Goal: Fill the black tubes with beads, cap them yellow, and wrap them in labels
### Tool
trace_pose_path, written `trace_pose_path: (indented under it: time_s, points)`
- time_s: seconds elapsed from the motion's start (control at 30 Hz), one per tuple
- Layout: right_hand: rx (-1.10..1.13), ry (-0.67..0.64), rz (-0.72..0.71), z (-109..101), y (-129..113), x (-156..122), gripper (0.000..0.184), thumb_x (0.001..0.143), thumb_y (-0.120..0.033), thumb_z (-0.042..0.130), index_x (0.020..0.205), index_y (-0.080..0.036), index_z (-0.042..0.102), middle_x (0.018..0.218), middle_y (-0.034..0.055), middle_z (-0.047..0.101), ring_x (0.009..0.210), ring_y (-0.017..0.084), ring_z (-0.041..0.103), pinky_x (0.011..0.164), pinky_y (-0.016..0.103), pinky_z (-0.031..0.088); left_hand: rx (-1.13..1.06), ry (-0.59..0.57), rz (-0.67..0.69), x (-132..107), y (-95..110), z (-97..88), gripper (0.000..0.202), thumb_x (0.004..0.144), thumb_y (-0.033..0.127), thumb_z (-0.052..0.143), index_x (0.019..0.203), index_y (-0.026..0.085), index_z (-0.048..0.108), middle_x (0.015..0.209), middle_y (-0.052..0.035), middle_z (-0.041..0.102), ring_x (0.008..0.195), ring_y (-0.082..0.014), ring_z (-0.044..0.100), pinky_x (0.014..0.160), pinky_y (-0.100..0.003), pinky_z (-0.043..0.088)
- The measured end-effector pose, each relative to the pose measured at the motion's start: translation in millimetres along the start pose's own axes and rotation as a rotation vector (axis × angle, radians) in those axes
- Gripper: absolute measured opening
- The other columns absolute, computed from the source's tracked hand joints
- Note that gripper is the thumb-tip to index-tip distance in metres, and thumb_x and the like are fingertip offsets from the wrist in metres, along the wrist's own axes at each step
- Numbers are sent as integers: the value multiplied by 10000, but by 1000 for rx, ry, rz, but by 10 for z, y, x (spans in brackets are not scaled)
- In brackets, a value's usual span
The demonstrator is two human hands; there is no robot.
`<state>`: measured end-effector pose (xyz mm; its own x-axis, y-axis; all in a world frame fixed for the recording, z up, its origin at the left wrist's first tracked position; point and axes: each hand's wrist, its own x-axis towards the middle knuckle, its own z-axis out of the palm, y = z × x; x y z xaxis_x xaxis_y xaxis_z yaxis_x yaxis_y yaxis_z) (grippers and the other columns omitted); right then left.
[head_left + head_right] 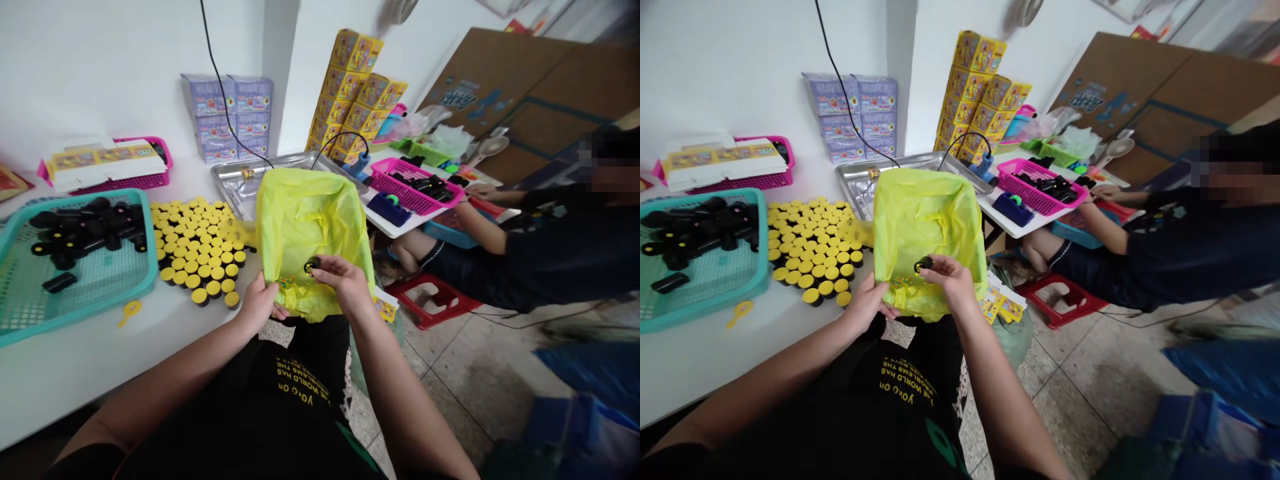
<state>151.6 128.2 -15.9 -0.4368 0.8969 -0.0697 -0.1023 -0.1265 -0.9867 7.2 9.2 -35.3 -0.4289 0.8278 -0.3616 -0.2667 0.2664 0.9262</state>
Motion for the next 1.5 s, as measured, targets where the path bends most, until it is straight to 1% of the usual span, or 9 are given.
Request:
trace_pose_path:
  time_s: [0.17,0.37,0.5,0.7,0.8,0.97,1.17,1.3,1.5]
  points:
    - [0,21,-41,-24,-14,81,470,483,-296,905,897,-200,707,729,-11,702,675,152,640,626,289,518,40,-24,49,63,-47,-36,371,892,292,557,1237,193,464,828,-34,658,444,-181,650,333,-243,467]
    - [-191,212,-42,-68,-9,247,493,441,-362,914,826,-173,671,629,-2,666,579,175,636,471,254,440,53,-61,85,3,-84,-89,394,888,431,599,1184,208,464,956,-63,662,437,-144,639,315,-214,442]
    - [8,9,133,-68,-104,195,398,522,-391,877,781,-166,676,698,56,718,585,188,682,422,229,429,114,-68,145,-38,-135,-151,466,902,440,581,1284,219,430,874,-28,638,450,-123,614,337,-204,427]
    - [169,-295,184,100,-257,-126,313,691,-415,804,824,-168,664,786,107,752,636,195,710,425,216,450,510,286,773,-260,-66,-284,496,868,314,661,1319,193,492,744,21,548,628,-121,562,579,-248,515]
    - [203,-376,148,274,-219,-325,312,727,-392,807,910,-171,684,825,77,744,628,175,702,467,223,489,603,264,1066,-421,31,-310,531,844,271,693,1339,189,517,934,-49,590,806,-159,605,666,-281,561]
    - [175,-434,75,517,-35,-556,284,747,-350,815,972,-204,720,796,17,688,627,137,648,511,231,516,659,195,1237,-526,80,-336,503,857,180,693,1338,229,553,1134,-86,610,1012,-181,640,829,-295,588]
    - [224,-473,125,633,182,-653,321,836,-472,716,1017,-207,700,822,43,699,641,162,651,543,285,544,654,226,1199,-604,-27,-577,358,865,155,685,1213,200,613,1020,-77,673,899,-164,663,770,-283,589]
    - [-71,-566,90,745,371,-755,276,863,-464,688,945,-201,678,763,37,682,639,164,637,523,261,494,621,268,1059,-794,-196,-923,297,818,242,753,1091,182,653,860,-49,675,653,-118,605,563,-223,529]
    - [-654,-887,-557,1399,555,-828,168,968,-265,513,952,-197,666,862,74,641,780,197,614,713,324,509,575,694,717,-1120,-653,-1688,224,806,282,743,993,179,675,796,-13,634,579,-84,548,496,-193,425]
